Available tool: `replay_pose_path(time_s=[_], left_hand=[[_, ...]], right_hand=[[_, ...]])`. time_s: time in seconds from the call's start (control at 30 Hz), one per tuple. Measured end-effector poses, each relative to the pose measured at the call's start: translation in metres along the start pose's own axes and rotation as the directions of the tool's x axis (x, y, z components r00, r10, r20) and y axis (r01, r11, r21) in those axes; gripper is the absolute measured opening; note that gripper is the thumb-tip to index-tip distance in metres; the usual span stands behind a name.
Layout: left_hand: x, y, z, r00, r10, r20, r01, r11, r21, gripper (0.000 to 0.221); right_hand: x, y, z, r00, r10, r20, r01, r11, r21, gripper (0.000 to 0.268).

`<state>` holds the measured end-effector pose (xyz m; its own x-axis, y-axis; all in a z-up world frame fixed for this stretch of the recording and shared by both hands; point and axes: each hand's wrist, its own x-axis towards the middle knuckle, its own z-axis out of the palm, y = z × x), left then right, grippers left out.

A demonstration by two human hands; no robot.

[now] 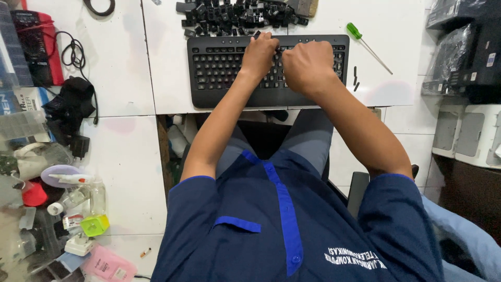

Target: Removing individual keys from a computer keyboard using a flathead screwdriver as a prying tool.

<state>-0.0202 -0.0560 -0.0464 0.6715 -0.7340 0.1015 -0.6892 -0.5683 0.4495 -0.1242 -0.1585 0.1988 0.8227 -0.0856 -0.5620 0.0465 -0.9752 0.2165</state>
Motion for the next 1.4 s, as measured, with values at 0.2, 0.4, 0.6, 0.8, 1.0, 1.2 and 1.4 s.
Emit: replay_pose_path(time_s=[0.2,0.4,0.6,0.8,1.0,1.2,1.4], left_hand=[[0.0,0.0,-0.001,0.998,-0.015,0.056,0.016,1.0,-0.004,0.061],[0.002,-0.003,0.006,0.998,0.02,0.056,-0.023,0.998,0.057,0.054],[0.003,-0.003,0.002,0.995,0.024,0.1,-0.033,0.995,0.094,0.064],[0.003,-0.001,-0.001,0.996,0.033,0.085,-0.04,0.996,0.085,0.053],[0.003,-0.001,-0.001,0.995,0.052,0.089,-0.066,0.985,0.162,0.057],[0.005,-0.001,0.002,0.996,0.026,0.083,-0.036,0.991,0.132,0.057],[0.006,-0.001,0.006,0.997,0.018,0.081,-0.029,0.99,0.14,0.056]], right_hand=[[-0.056,-0.028,0.033,0.99,0.141,-0.006,-0.139,0.985,0.1,0.067],[-0.047,-0.076,0.236,0.708,0.286,-0.645,-0.147,0.954,0.262,0.077],[-0.017,-0.086,0.294,0.553,0.426,-0.716,0.036,0.846,0.532,0.078],[-0.008,-0.097,0.298,0.509,0.534,-0.675,0.114,0.736,0.667,0.058],[-0.007,-0.097,0.302,0.473,0.487,-0.734,0.068,0.811,0.582,0.072],[-0.024,-0.083,0.279,0.718,0.505,-0.48,-0.026,0.708,0.706,0.061],[-0.041,-0.058,0.247,0.836,0.44,-0.326,-0.096,0.704,0.704,0.071]])
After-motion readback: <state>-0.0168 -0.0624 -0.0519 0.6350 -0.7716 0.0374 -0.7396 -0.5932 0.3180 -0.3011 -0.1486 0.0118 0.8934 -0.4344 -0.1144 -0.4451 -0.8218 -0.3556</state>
